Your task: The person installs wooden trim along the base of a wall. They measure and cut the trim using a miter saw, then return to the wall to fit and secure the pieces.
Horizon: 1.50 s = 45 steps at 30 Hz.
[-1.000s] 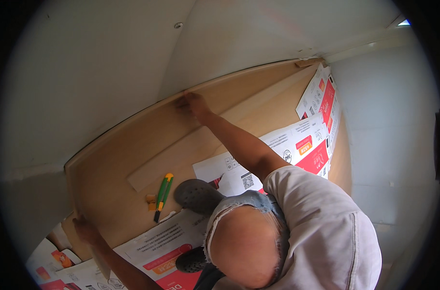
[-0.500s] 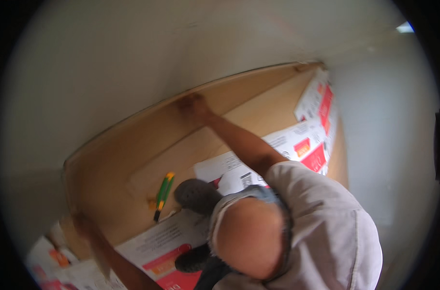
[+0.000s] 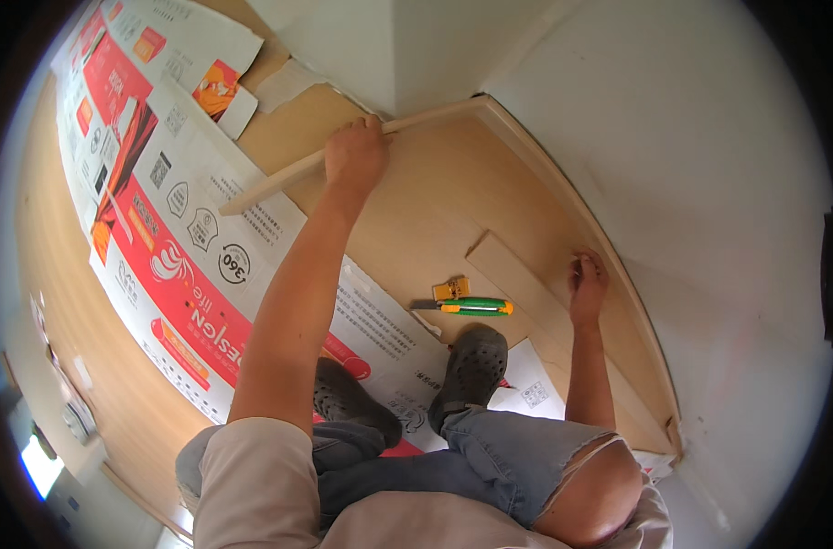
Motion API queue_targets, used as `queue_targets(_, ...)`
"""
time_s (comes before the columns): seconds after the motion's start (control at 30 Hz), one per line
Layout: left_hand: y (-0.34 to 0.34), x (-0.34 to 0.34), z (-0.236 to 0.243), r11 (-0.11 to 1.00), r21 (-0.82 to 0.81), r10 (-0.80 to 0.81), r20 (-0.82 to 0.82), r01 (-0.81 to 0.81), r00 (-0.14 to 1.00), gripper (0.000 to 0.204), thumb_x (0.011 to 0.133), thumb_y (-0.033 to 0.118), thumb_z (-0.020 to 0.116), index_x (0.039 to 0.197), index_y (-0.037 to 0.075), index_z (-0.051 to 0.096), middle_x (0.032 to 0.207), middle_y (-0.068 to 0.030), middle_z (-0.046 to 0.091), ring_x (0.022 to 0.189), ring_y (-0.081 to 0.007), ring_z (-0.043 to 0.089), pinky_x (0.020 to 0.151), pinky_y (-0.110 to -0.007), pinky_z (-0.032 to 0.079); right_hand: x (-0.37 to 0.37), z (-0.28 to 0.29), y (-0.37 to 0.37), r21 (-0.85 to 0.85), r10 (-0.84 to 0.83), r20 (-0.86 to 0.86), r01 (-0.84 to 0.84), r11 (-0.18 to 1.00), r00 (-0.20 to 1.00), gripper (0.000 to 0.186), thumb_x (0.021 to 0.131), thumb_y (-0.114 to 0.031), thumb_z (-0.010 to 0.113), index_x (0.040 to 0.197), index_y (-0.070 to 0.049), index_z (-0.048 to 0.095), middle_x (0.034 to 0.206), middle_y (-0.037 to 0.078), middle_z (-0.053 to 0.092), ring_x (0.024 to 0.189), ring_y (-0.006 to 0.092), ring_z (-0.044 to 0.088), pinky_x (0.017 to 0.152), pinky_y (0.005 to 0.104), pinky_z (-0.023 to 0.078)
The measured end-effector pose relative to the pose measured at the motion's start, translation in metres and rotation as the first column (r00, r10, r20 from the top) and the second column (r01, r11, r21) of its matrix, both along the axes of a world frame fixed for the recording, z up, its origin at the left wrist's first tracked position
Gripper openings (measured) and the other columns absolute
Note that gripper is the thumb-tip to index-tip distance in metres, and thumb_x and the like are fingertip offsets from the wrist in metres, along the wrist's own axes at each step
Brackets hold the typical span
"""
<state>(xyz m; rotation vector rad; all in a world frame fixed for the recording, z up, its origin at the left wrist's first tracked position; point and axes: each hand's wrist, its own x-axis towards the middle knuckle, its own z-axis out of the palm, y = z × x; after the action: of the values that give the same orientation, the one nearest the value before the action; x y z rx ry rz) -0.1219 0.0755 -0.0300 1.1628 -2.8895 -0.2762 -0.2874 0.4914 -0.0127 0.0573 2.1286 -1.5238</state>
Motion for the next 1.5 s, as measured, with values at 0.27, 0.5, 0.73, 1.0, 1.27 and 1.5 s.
queue_targets(0.27, 0.000, -0.007, 0.008, 0.999, 0.027, 0.017, 0.060, -0.019, 0.998, 0.037, 0.096, 0.042, 0.060, 0.103, 0.006, 0.062, 0.099, -0.0122, 0.069, 0.095, -0.0294, 0.066, 0.083, -0.042, 0.052, 0.011, 0.016, -0.174, -0.117, 0.530, -0.012, -0.527, 0.842, 0.848, 0.053, 0.105, -0.045, 0.041, 0.103, 0.003, 0.063, 0.097, 0.010, 0.066, 0.078, 0.0175, 0.065, 0.069, 0.0300, 0.052)
queue_targets(0.5, -0.006, -0.006, 0.012, 0.999, 0.051, -0.017, 0.036, 0.015, 0.999, 0.034, 0.093, 0.038, 0.064, 0.104, 0.006, 0.062, 0.099, -0.0114, 0.068, 0.097, -0.0288, 0.065, 0.083, -0.041, 0.053, 0.038, 0.011, -0.290, -0.249, 0.585, -0.358, -0.678, 0.691, 0.728, 0.016, 0.096, -0.016, 0.064, 0.103, -0.002, 0.062, 0.100, 0.007, 0.068, 0.094, 0.0152, 0.067, 0.079, 0.0313, 0.054)
queue_targets(0.73, -0.006, -0.004, 0.009, 0.998, 0.056, -0.028, -0.039, 0.030, 0.999, 0.029, 0.091, 0.031, 0.067, 0.102, 0.005, 0.062, 0.098, -0.0113, 0.066, 0.097, -0.0290, 0.065, 0.082, -0.041, 0.053, 0.038, -0.024, -0.318, -0.143, 0.473, -0.580, -0.655, 0.742, 0.663, 0.014, 0.084, -0.004, 0.070, 0.095, -0.003, 0.060, 0.092, 0.011, 0.065, 0.085, 0.0234, 0.065, 0.076, 0.0352, 0.053)
queue_targets(1.0, -0.007, -0.002, 0.005, 0.998, 0.048, -0.032, -0.076, 0.036, 0.997, 0.029, 0.088, 0.030, 0.069, 0.099, 0.005, 0.059, 0.096, -0.0119, 0.066, 0.095, -0.0295, 0.065, 0.082, -0.042, 0.053, 0.041, -0.031, -0.324, -0.071, 0.425, -0.696, -0.645, 0.761, 0.578, 0.015, 0.082, -0.005, 0.071, 0.092, -0.003, 0.060, 0.088, 0.012, 0.063, 0.083, 0.0282, 0.061, 0.075, 0.0388, 0.052)
queue_targets(1.27, -0.006, -0.004, 0.005, 0.999, 0.021, -0.028, -0.067, 0.029, 0.997, 0.029, 0.089, 0.033, 0.067, 0.094, 0.005, 0.060, 0.093, -0.0124, 0.066, 0.092, -0.0297, 0.065, 0.081, -0.041, 0.052, 0.042, -0.026, -0.325, -0.038, 0.429, -0.715, -0.644, 0.764, 0.552, 0.014, 0.083, -0.005, 0.071, 0.091, -0.003, 0.060, 0.087, 0.012, 0.063, 0.085, 0.0306, 0.060, 0.076, 0.0407, 0.050)
queue_targets(1.5, -0.006, -0.003, 0.006, 0.999, 0.038, -0.028, -0.061, 0.030, 0.998, 0.029, 0.090, 0.031, 0.067, 0.096, 0.005, 0.059, 0.095, -0.0116, 0.066, 0.093, -0.0298, 0.065, 0.080, -0.042, 0.053, 0.042, -0.028, -0.324, -0.048, 0.429, -0.704, -0.641, 0.766, 0.566, 0.014, 0.082, -0.005, 0.070, 0.090, -0.003, 0.059, 0.088, 0.013, 0.062, 0.086, 0.0304, 0.059, 0.075, 0.0414, 0.050)
